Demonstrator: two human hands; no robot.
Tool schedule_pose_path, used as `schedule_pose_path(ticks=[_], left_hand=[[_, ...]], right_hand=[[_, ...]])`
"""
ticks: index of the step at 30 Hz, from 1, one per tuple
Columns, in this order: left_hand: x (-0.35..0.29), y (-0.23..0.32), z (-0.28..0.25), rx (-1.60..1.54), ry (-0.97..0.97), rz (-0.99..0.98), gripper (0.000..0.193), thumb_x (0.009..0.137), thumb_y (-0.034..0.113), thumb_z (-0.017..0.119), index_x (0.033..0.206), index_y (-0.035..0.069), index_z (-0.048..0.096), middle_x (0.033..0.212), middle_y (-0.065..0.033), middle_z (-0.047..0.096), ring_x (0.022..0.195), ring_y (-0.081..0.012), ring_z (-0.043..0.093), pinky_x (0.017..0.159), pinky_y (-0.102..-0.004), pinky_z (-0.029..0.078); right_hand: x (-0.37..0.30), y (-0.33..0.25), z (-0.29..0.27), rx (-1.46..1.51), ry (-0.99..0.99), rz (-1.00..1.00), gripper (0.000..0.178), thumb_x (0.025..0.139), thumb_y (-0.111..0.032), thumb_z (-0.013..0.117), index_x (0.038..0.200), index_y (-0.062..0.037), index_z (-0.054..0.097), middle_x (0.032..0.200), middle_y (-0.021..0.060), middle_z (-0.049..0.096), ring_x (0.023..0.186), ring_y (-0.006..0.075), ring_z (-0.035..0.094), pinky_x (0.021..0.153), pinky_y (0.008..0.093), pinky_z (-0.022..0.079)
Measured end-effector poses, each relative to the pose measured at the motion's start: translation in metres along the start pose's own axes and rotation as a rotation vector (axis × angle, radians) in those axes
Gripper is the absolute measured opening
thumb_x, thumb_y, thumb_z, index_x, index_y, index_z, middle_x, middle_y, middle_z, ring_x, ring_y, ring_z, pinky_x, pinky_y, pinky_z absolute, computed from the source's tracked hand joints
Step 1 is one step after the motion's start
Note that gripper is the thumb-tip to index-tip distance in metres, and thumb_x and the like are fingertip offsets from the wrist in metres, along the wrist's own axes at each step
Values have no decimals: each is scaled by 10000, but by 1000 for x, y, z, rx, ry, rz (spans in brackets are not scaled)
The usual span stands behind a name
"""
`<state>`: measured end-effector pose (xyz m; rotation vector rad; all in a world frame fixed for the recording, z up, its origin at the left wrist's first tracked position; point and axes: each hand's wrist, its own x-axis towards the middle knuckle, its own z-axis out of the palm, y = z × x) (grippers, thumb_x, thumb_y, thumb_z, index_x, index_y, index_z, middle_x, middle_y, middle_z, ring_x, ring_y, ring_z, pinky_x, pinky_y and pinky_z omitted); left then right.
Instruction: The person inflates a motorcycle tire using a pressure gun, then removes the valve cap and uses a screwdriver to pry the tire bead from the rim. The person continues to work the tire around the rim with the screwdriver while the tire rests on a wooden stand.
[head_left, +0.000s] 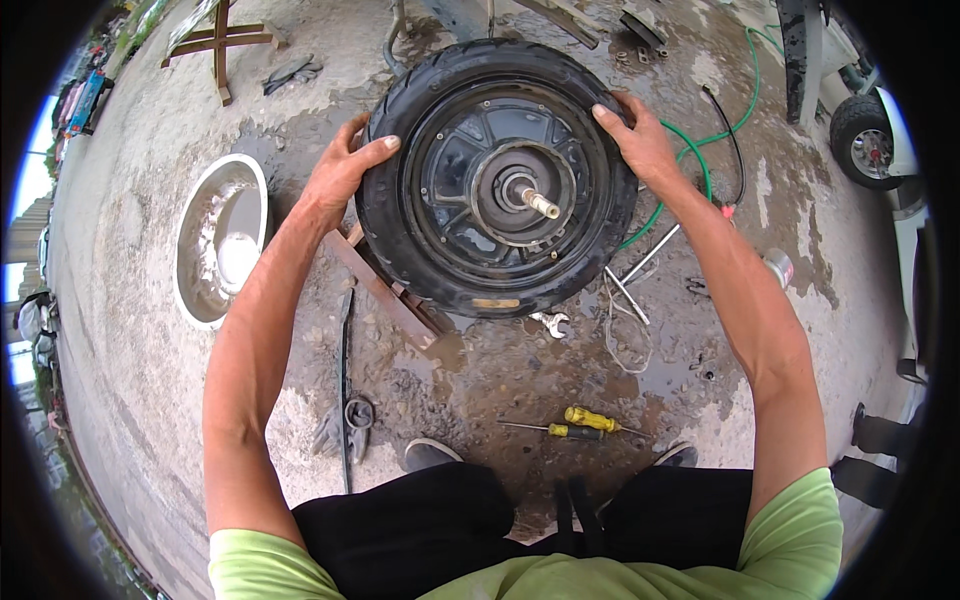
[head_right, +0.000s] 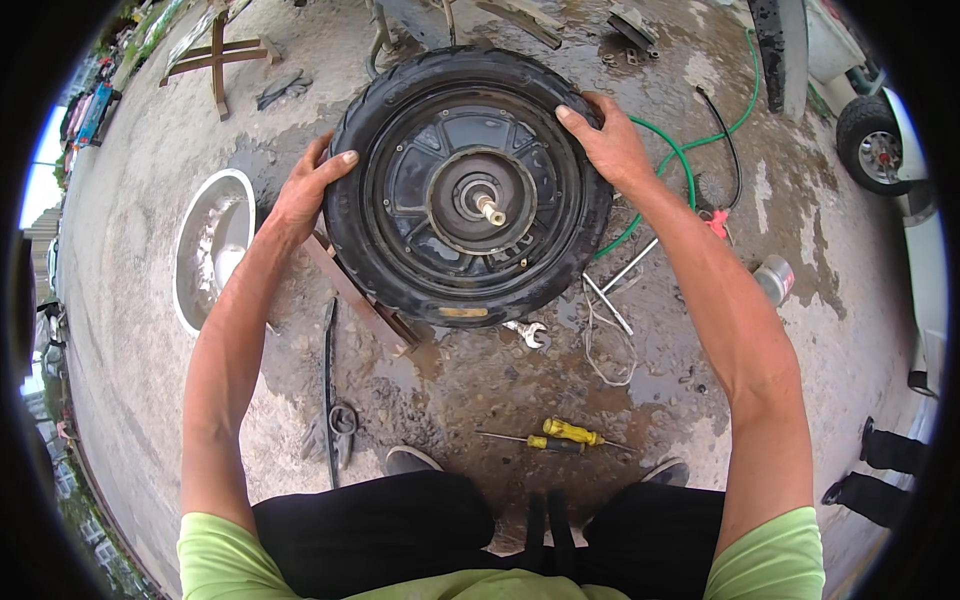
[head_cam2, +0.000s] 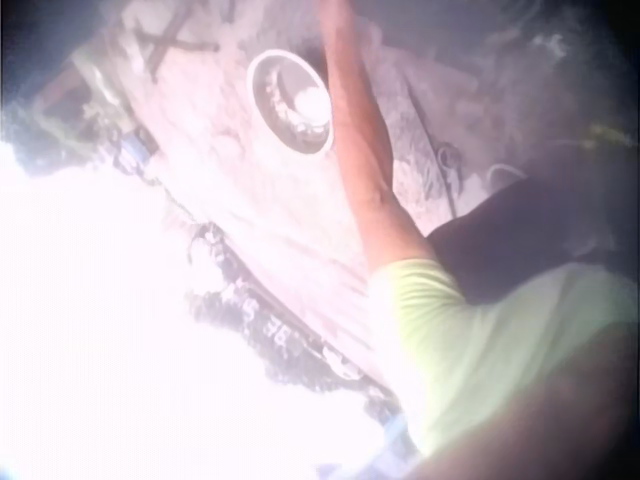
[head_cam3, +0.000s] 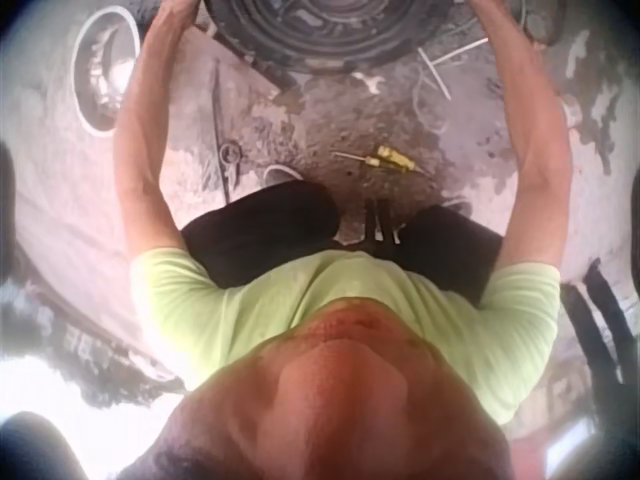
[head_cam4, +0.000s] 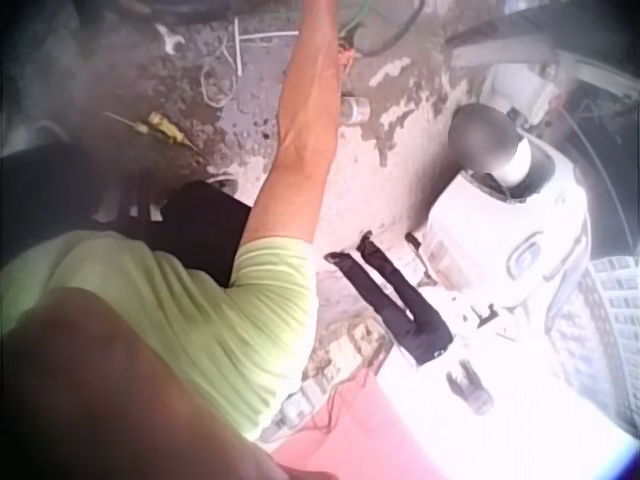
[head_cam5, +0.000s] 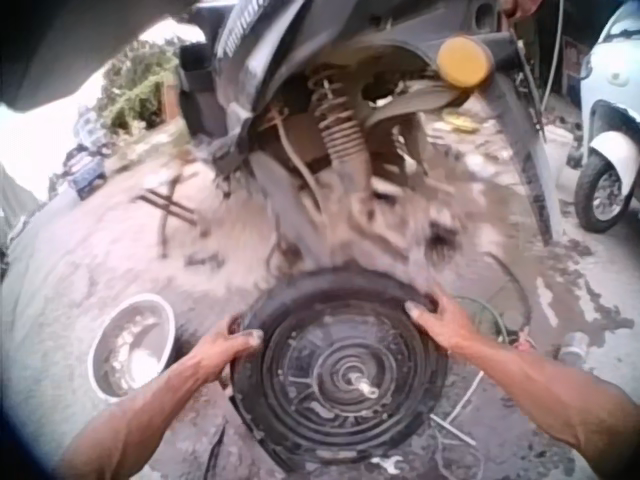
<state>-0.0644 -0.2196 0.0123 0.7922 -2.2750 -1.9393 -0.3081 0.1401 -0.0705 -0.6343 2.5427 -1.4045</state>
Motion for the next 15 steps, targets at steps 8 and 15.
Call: schedule_pose_path(ticks=[8, 15], left_hand=[[16, 20, 1, 146, 10, -64, 952, 883, 401, 863, 1555, -127, 443, 1308, -300, 697, 1077, -298, 761, 953, -394, 635], [20, 23, 10, 254, 23, 7, 860, 867, 452, 853, 1467, -100, 578, 1200, -236, 762, 1045, -269, 768, 929, -360, 606]], right_hand=[[-14, -10, 17, 89, -55, 208, 1251, 826, -871, 687, 1539, 139, 498, 1492, 356, 601, 1402, 427, 600, 1191, 471, 441], [-7, 14, 20, -34, 47, 153, 1164, 846, -826, 699, 1511, 116, 537, 1517, 344, 573, 1409, 421, 580, 1181, 487, 448]])
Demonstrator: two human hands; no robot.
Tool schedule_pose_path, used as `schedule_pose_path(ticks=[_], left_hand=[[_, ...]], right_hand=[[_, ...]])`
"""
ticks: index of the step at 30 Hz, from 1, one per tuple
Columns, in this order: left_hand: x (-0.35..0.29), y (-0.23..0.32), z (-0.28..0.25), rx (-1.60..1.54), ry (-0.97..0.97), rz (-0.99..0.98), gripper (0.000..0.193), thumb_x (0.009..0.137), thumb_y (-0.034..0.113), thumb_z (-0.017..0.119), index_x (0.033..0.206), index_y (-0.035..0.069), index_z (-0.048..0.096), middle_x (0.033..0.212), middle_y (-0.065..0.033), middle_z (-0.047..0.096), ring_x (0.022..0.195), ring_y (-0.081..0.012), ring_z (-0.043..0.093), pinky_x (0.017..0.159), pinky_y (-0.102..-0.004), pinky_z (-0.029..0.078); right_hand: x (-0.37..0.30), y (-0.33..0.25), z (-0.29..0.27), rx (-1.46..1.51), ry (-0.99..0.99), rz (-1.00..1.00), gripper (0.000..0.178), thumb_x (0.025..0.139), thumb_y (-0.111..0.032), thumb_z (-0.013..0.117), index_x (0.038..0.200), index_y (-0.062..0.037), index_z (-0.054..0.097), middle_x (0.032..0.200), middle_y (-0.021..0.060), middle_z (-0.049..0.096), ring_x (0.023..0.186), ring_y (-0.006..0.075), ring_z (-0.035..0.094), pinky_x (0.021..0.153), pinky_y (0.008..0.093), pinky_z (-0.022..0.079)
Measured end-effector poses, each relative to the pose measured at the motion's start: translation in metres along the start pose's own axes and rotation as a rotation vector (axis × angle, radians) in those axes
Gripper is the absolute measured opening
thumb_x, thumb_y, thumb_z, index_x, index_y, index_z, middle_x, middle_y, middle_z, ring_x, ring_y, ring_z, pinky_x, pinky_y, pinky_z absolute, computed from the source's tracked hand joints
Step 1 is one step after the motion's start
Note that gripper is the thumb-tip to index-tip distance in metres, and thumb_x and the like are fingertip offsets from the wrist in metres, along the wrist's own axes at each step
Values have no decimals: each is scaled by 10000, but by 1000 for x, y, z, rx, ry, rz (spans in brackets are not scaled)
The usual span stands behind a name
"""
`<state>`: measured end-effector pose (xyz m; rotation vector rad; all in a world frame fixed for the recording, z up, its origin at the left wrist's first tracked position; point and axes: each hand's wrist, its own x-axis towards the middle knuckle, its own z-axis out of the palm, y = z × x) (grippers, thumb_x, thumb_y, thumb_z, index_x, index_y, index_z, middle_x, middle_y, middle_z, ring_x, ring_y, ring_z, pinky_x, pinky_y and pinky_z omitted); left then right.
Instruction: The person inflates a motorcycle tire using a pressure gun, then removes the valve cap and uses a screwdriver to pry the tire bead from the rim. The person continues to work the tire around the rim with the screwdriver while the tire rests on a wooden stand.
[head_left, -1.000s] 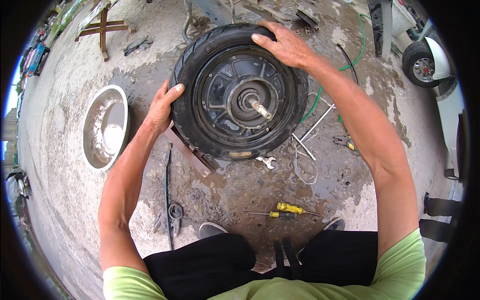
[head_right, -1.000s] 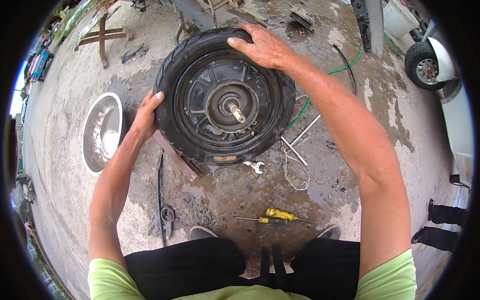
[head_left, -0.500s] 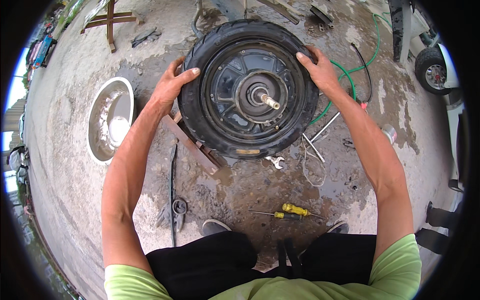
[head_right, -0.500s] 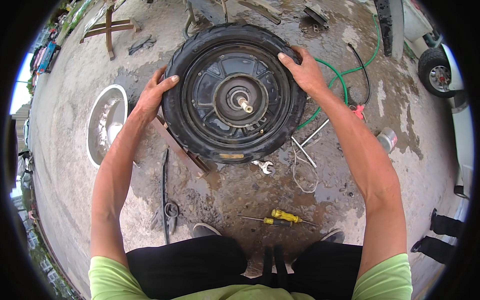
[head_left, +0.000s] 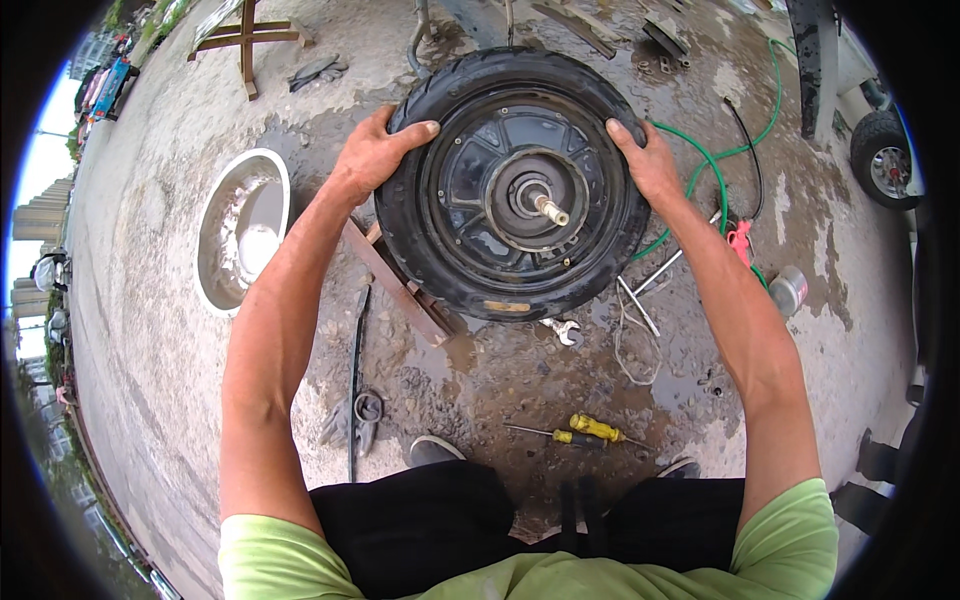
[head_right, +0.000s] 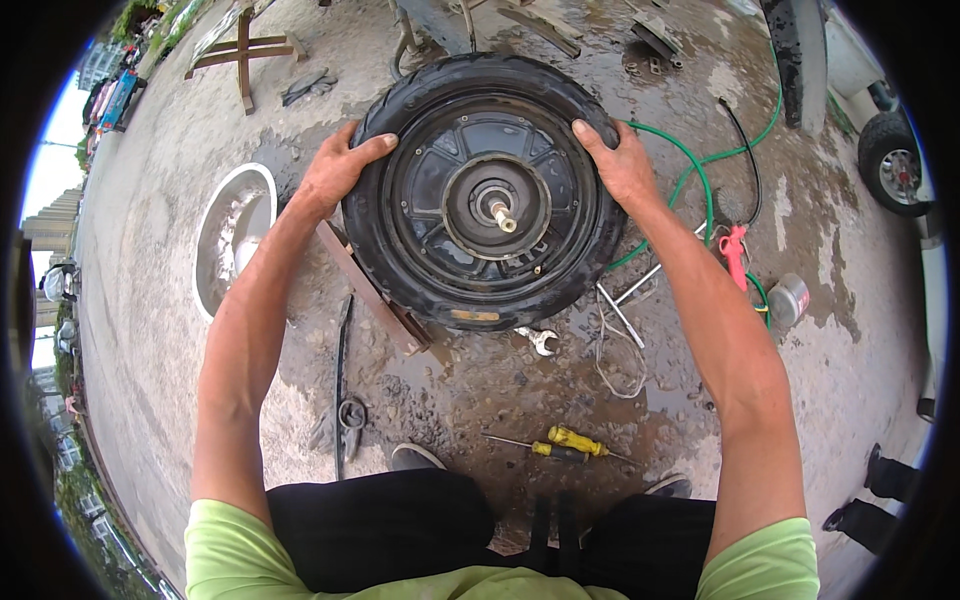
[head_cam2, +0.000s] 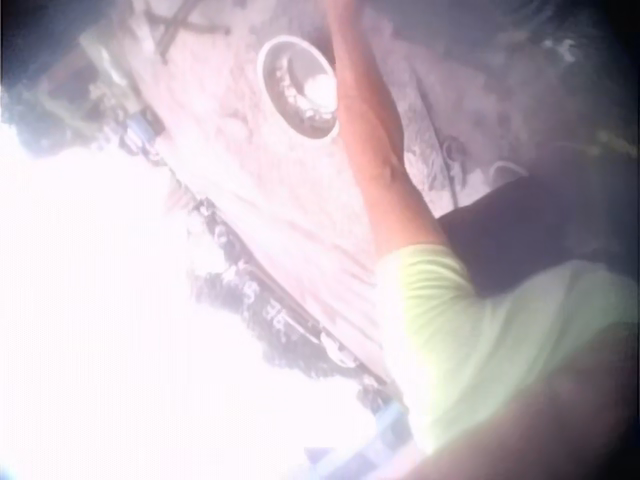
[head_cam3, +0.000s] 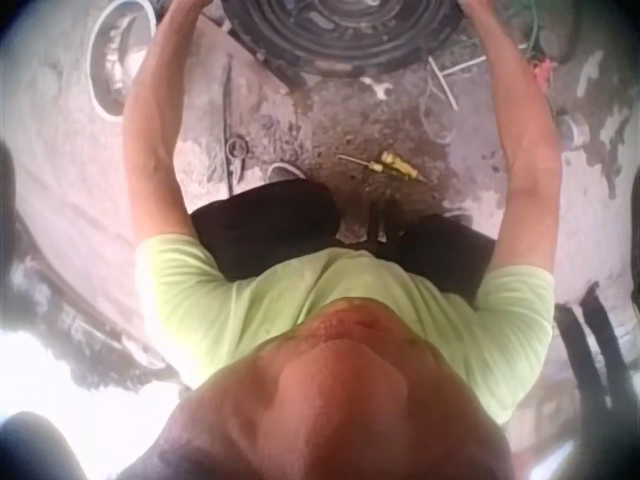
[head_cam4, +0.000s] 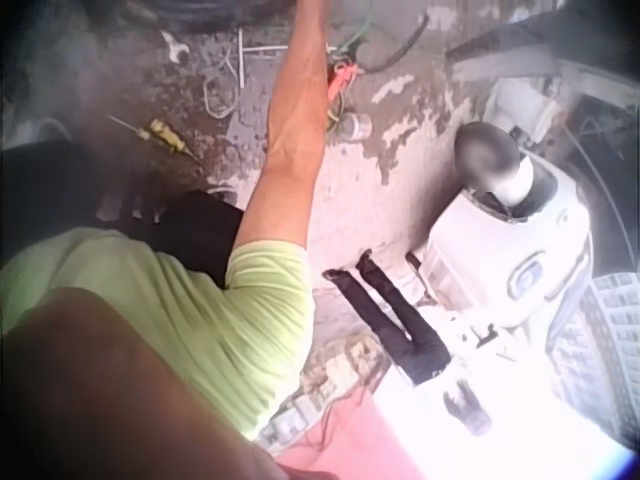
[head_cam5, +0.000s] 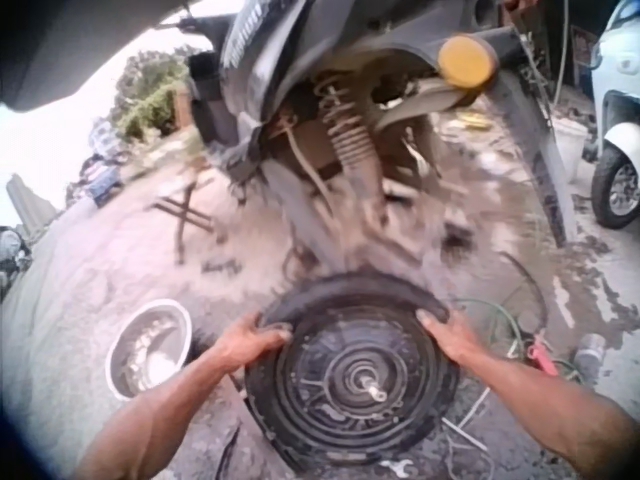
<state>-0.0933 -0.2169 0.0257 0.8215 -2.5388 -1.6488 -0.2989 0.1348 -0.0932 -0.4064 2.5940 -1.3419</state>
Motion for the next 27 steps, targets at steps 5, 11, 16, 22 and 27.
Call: schedule_pose_path(ticks=[5, 11, 16, 22, 27], left_hand=[[7, -6, 5, 131, 43, 33, 843, 851, 522, 821, 1405, -88, 640, 1176, -244, 776, 1026, -278, 776, 947, -374, 591], [2, -3, 0, 214, 89, 28, 794, 844, 546, 819, 1356, -48, 692, 1122, -246, 789, 1005, -309, 787, 943, -396, 596], [-1, 3, 0, 223, 81, 18, 787, 841, 564, 820, 1344, -30, 703, 1143, -246, 787, 1039, -312, 781, 951, -412, 592], [-11, 12, 10, 321, 172, 25, 804, 857, 591, 787, 1359, -30, 692, 1207, -275, 770, 1156, -375, 752, 1030, -445, 563], [-10, 11, 17, 454, 273, 125, 840, 892, 638, 750, 1398, -28, 666, 1229, -294, 760, 1197, -431, 728, 1046, -489, 553]], right_hand=[[-35, -85, -26, -116, 219, -532, 672, 943, -507, 743, 1363, 14, 685, 1365, 234, 696, 1290, 365, 668, 1111, 453, 510], [-79, -195, 18, -242, -386, -480, 533, 906, -426, 739, 1246, -17, 770, 1247, 202, 761, 1170, 371, 722, 1049, 477, 550], [-95, -189, 38, -525, -410, -626, 453, 887, -388, 786, 1194, -57, 814, 1249, 152, 738, 1272, 344, 606, 1112, 510, 450], [-98, -186, 38, -574, -420, -664, 481, 843, -360, 863, 1228, -79, 798, 1291, 99, 679, 1303, 315, 566, 1128, 496, 435], [-97, -185, 39, -565, -442, -677, 459, 822, -343, 881, 1187, -77, 799, 1260, 86, 668, 1307, 312, 558, 1129, 494, 437]])
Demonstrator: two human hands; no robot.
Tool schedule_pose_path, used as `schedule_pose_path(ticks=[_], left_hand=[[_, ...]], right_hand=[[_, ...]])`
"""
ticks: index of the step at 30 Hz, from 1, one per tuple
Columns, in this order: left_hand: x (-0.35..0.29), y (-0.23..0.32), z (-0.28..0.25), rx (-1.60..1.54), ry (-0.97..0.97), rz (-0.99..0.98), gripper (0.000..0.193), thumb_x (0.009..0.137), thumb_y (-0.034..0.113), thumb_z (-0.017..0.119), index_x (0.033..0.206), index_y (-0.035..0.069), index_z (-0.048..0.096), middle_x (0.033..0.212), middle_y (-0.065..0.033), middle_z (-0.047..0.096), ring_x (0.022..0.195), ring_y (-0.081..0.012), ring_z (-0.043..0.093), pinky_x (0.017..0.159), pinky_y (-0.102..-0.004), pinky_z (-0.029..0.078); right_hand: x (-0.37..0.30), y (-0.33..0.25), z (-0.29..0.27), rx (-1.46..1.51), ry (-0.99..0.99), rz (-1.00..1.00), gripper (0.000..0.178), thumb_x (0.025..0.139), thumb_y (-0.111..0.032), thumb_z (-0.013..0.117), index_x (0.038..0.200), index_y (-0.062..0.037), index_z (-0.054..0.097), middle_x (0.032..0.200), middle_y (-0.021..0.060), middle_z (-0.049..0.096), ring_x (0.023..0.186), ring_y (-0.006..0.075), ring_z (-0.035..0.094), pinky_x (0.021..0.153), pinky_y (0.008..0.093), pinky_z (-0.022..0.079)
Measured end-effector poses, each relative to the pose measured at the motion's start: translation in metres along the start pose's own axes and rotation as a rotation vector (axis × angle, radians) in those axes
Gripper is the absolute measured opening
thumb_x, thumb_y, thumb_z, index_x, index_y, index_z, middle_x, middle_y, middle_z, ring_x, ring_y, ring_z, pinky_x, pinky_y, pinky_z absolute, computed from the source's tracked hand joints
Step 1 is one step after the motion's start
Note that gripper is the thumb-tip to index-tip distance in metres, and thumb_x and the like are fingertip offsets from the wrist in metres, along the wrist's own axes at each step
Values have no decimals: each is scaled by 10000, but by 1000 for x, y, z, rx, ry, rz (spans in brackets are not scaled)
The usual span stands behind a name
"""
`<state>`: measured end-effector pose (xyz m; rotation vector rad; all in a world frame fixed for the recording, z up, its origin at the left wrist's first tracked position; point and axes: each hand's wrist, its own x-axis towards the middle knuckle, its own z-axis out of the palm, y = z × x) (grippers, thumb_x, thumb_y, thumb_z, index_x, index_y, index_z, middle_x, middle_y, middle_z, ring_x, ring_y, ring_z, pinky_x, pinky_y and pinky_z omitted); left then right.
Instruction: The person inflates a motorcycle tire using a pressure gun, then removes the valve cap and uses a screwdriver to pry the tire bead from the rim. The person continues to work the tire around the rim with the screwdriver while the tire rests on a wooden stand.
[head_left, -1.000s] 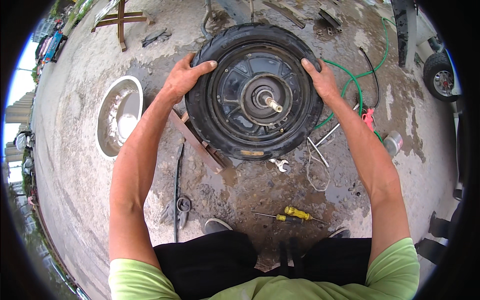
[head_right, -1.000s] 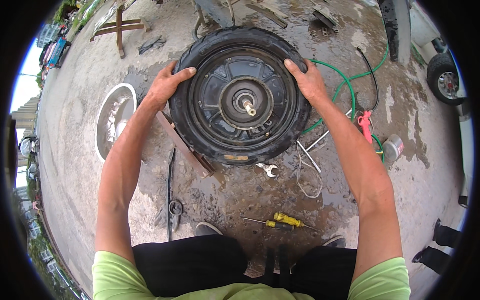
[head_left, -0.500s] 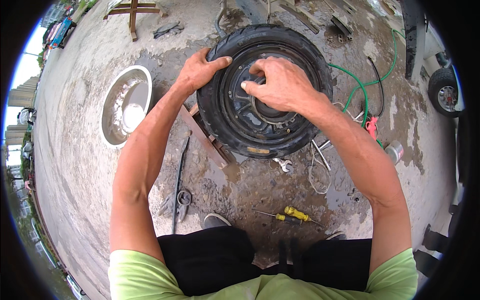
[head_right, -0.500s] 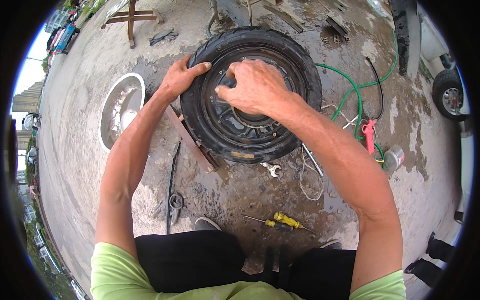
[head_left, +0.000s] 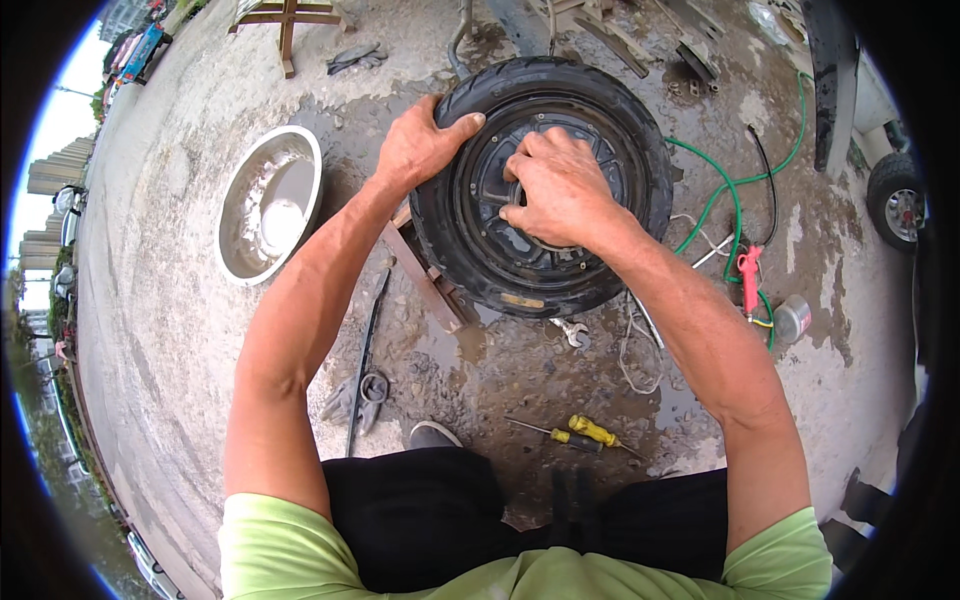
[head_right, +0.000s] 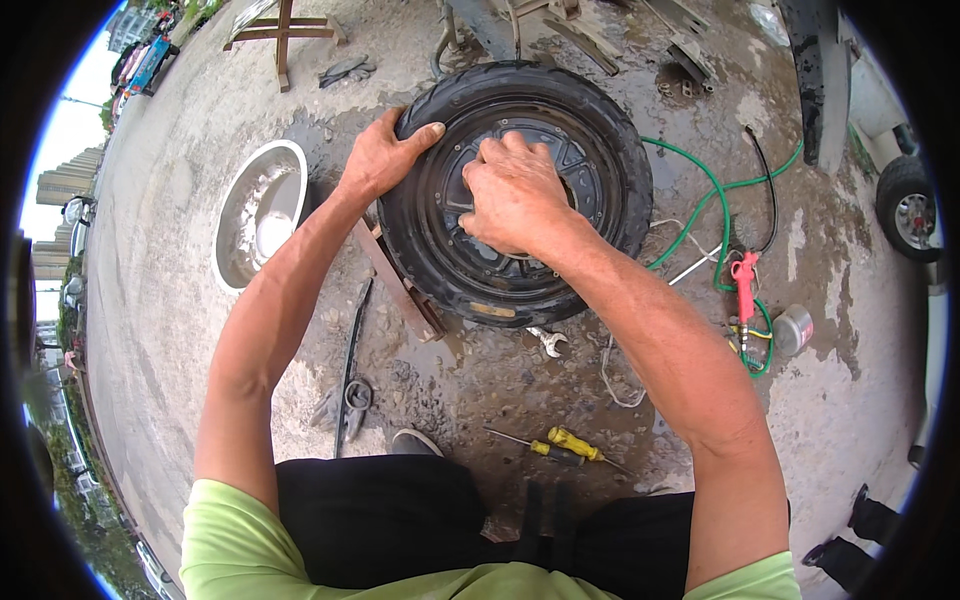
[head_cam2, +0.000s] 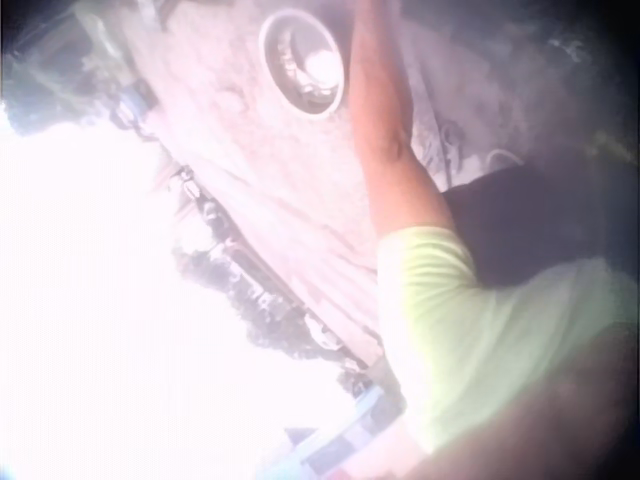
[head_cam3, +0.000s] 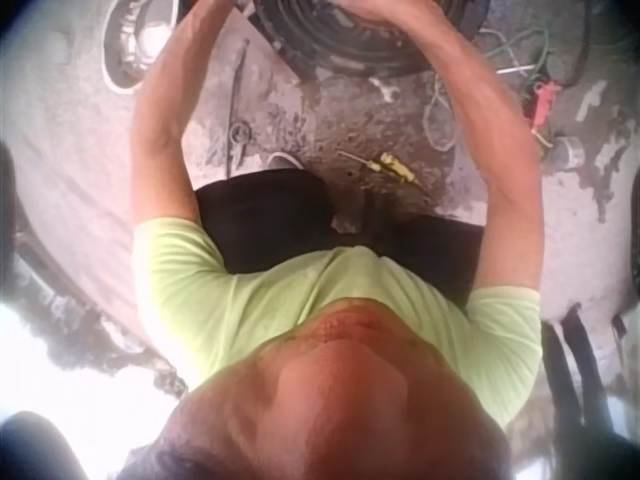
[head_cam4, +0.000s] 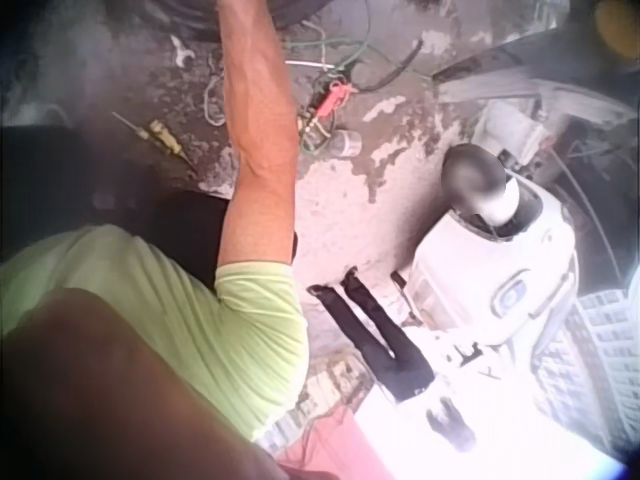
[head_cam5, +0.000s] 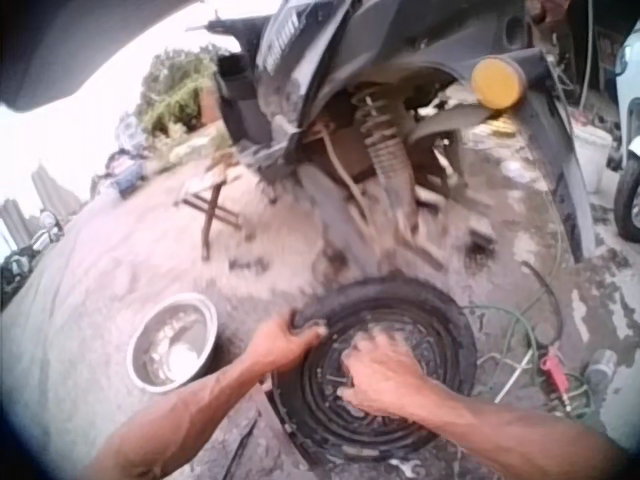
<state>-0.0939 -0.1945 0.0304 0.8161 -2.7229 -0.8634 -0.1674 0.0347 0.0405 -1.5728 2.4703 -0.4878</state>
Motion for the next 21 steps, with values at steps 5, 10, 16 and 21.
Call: schedule_pose_path(ticks=[5, 10, 16, 21], left_hand=[[2, -4, 4, 30, 16, 25, 852, 915, 654, 730, 1419, -28, 649, 1225, -300, 757, 1200, -449, 720, 1036, -516, 552], [1, 3, 8, 65, 29, -29, 836, 916, 653, 727, 1413, -15, 658, 1224, -295, 760, 1189, -447, 725, 1036, -519, 550], [2, 3, 3, 38, 5, -53, 849, 908, 665, 737, 1417, -11, 659, 1243, -294, 756, 1204, -449, 721, 1049, -517, 547], [-5, -1, -3, 37, 3, -56, 869, 935, 659, 734, 1459, -26, 633, 1329, -328, 710, 1267, -445, 693, 1084, -495, 538]], right_hand=[[0, 3, 5, 0, 44, -27, 430, 800, -325, 889, 1137, -74, 797, 1234, 88, 666, 1276, 316, 566, 1111, 493, 453], [-3, 8, 11, -16, 78, -47, 416, 781, -297, 901, 1113, -70, 794, 1230, 94, 665, 1262, 320, 568, 1103, 492, 460], [1, 5, 13, -16, 59, -25, 418, 782, -293, 893, 1124, -73, 796, 1251, 90, 667, 1283, 315, 565, 1116, 496, 457], [5, -1, 0, 5, -25, 28, 443, 830, -324, 858, 1202, -89, 809, 1288, 93, 681, 1331, 305, 564, 1141, 497, 452]])
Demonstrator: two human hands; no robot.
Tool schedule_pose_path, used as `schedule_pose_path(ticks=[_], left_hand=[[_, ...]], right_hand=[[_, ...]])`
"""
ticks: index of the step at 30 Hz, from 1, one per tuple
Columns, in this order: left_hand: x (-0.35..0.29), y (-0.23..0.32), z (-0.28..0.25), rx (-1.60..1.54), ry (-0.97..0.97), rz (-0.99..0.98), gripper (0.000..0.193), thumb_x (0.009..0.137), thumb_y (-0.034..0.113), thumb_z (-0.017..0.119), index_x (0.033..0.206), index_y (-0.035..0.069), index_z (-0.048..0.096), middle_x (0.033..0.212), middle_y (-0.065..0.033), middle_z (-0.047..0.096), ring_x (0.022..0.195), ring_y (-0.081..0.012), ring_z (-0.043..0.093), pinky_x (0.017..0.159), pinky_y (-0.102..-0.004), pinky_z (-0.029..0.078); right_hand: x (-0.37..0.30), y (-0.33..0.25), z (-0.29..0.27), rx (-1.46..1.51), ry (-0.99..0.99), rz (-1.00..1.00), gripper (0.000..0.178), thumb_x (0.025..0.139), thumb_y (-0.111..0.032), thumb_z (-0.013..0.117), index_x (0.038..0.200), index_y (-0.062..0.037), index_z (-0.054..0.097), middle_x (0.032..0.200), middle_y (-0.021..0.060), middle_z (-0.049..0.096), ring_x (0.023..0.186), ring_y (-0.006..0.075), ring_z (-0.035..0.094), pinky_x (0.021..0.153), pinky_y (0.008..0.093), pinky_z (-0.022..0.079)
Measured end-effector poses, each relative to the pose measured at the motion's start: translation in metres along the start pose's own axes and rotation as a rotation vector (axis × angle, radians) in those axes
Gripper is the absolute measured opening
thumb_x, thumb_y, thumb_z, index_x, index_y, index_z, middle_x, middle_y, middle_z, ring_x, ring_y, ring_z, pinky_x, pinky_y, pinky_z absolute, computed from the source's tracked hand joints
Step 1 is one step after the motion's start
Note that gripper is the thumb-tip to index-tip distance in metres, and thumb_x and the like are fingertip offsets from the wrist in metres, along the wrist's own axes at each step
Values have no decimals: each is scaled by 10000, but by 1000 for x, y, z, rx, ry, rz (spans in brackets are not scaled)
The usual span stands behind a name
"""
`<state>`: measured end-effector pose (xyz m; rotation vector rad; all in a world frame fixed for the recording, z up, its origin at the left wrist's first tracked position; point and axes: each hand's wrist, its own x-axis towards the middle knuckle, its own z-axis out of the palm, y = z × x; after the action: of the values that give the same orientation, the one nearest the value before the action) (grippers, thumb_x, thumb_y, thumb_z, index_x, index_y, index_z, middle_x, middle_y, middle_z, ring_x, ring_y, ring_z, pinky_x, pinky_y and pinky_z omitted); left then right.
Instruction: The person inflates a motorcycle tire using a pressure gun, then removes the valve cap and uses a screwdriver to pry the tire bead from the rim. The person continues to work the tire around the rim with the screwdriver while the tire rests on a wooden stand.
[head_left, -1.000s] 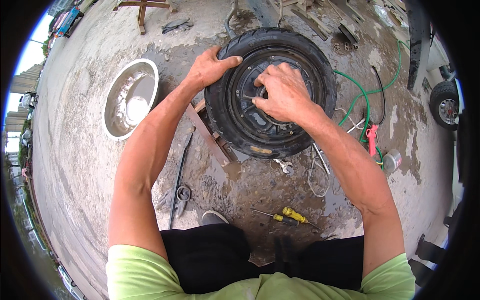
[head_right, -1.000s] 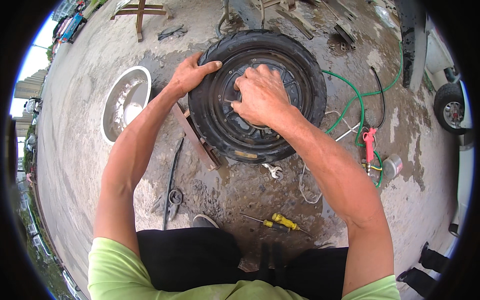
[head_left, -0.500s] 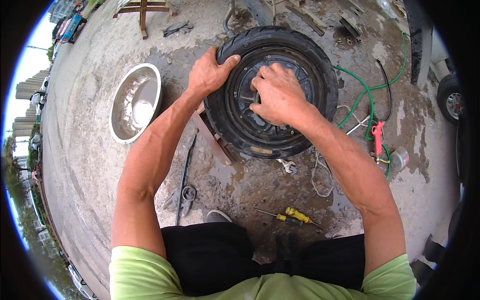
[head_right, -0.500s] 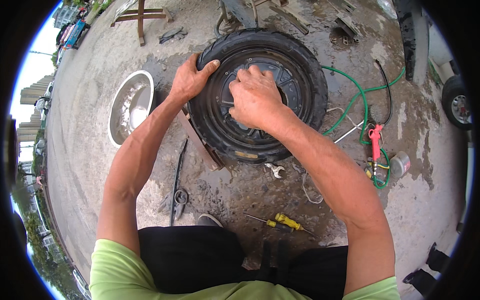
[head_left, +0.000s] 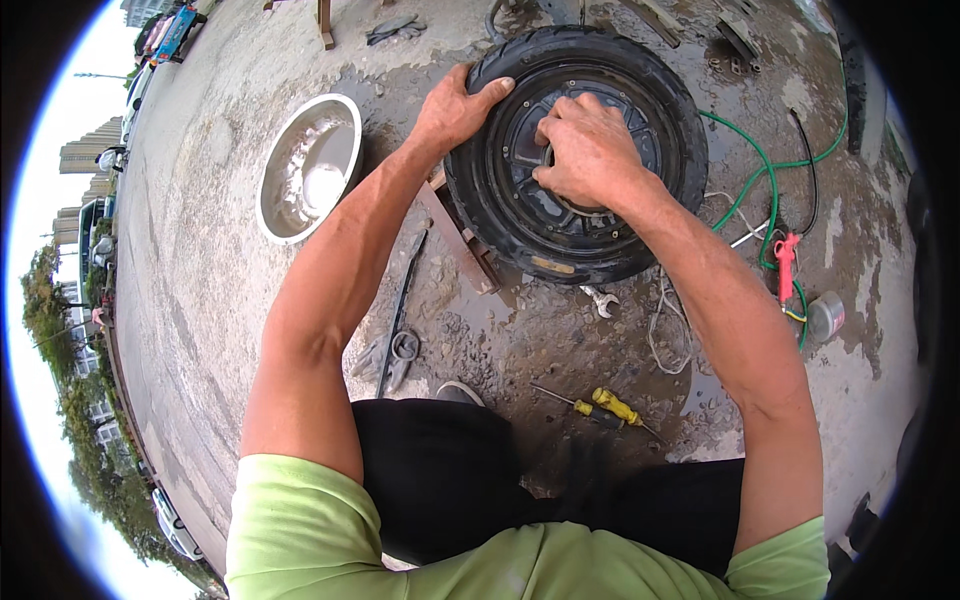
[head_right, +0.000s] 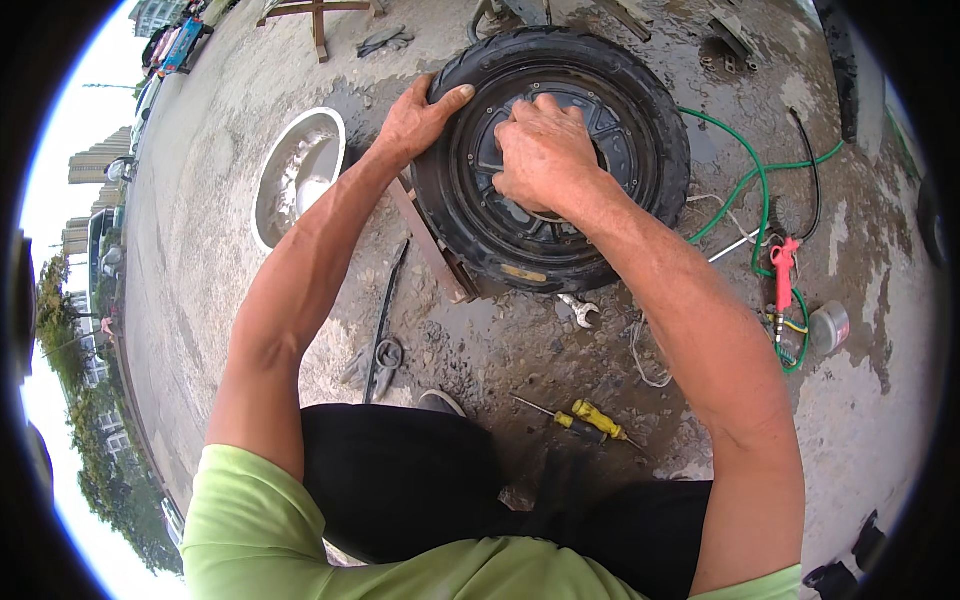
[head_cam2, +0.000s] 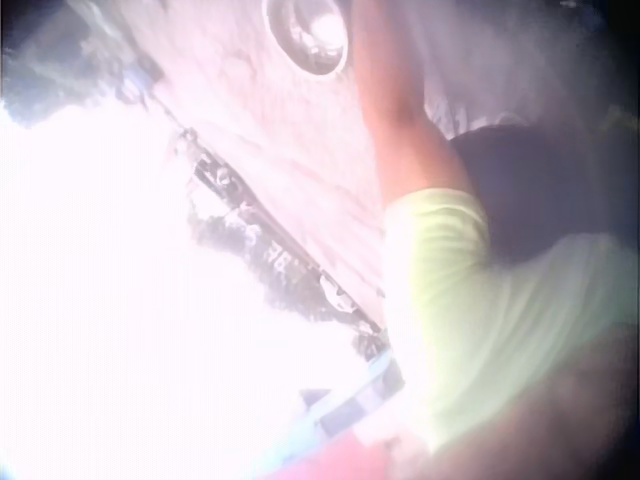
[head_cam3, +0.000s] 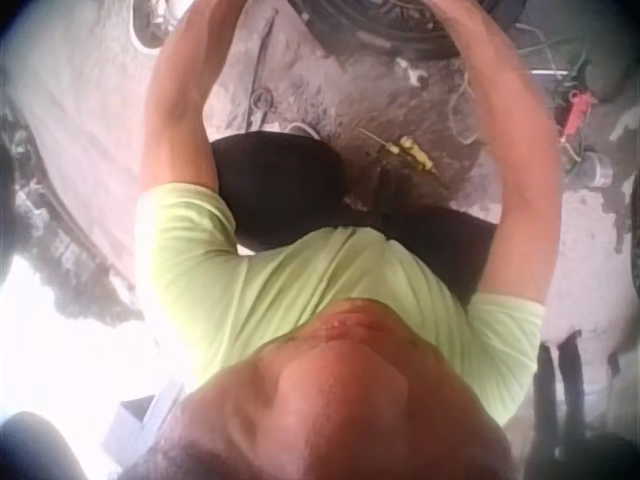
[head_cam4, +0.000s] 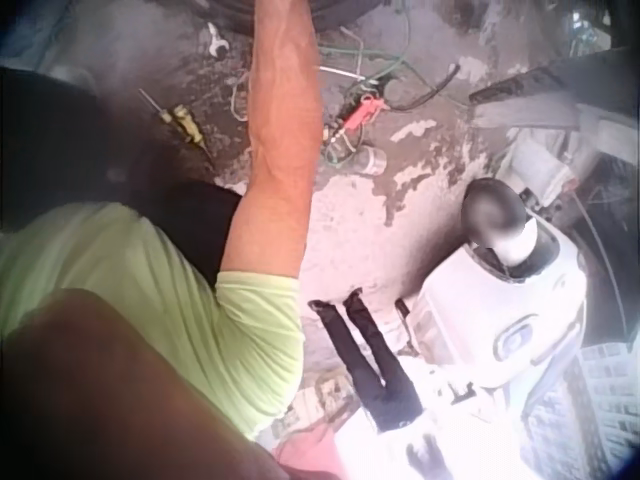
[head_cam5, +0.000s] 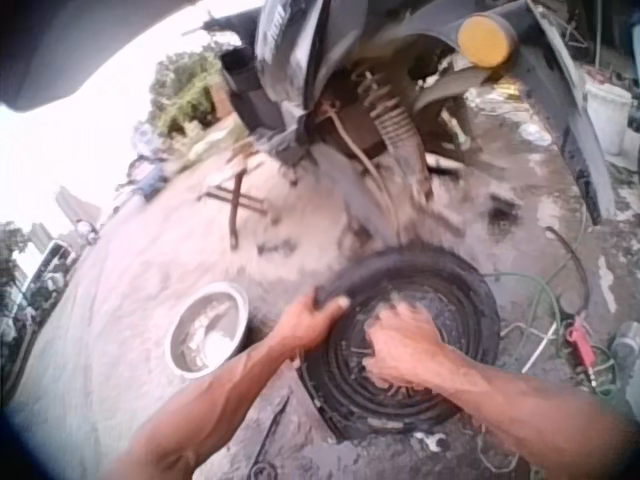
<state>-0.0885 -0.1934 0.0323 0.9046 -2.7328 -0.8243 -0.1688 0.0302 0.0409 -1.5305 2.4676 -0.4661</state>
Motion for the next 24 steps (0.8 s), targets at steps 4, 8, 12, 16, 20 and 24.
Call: schedule_pose_path(ticks=[4, 8, 12, 16, 20, 24], left_hand=[[-24, -32, -6, 1, 36, 170, 703, 1010, 529, 709, 1423, -38, 665, 1345, -294, 718, 1282, -406, 693, 1106, -473, 528], [-142, -125, -24, -106, -191, -87, 341, 1052, 229, 735, 1250, -48, 738, 1131, -156, 805, 1057, -202, 748, 977, -348, 566], [-270, -136, 7, -187, -503, -146, 218, 1014, 181, 784, 1105, -17, 776, 965, -113, 795, 869, -193, 749, 797, -349, 595], [-331, -82, 89, -184, -737, 312, 214, 946, 213, 821, 1062, 44, 759, 1004, -116, 734, 885, -314, 740, 771, -441, 599], [-364, -47, 149, -209, -711, 785, 294, 870, 265, 857, 1050, 76, 720, 1037, -89, 661, 1029, -310, 685, 879, -445, 567], [-383, -8, 181, -100, -743, 812, 273, 832, 251, 858, 989, 105, 689, 1066, -82, 597, 1080, -300, 622, 894, -440, 529]], right_hand=[[-5, 17, -1, 45, 68, 21, 357, 869, -326, 775, 1118, -79, 840, 1271, 136, 714, 1305, 338, 599, 1109, 551, 478], [10, 10, 30, 47, 129, 30, 368, 855, -331, 750, 1081, -58, 849, 1189, 194, 775, 1238, 387, 668, 1062, 588, 517], [-12, -2, -4, 214, 278, 18, 341, 818, -289, 743, 976, 8, 802, 1059, 293, 775, 1043, 489, 724, 930, 579, 596], [-12, 3, 0, 232, 374, 16, 319, 811, -295, 712, 861, 8, 798, 899, 305, 760, 878, 486, 761, 805, 571, 625], [-1, 1, 6, 241, 283, 82, 310, 800, -266, 695, 862, 19, 801, 907, 320, 755, 890, 479, 769, 816, 562, 627], [2, 4, 12, 266, 342, 89, 309, 803, -250, 690, 868, 32, 798, 904, 325, 751, 881, 489, 765, 817, 565, 622]])
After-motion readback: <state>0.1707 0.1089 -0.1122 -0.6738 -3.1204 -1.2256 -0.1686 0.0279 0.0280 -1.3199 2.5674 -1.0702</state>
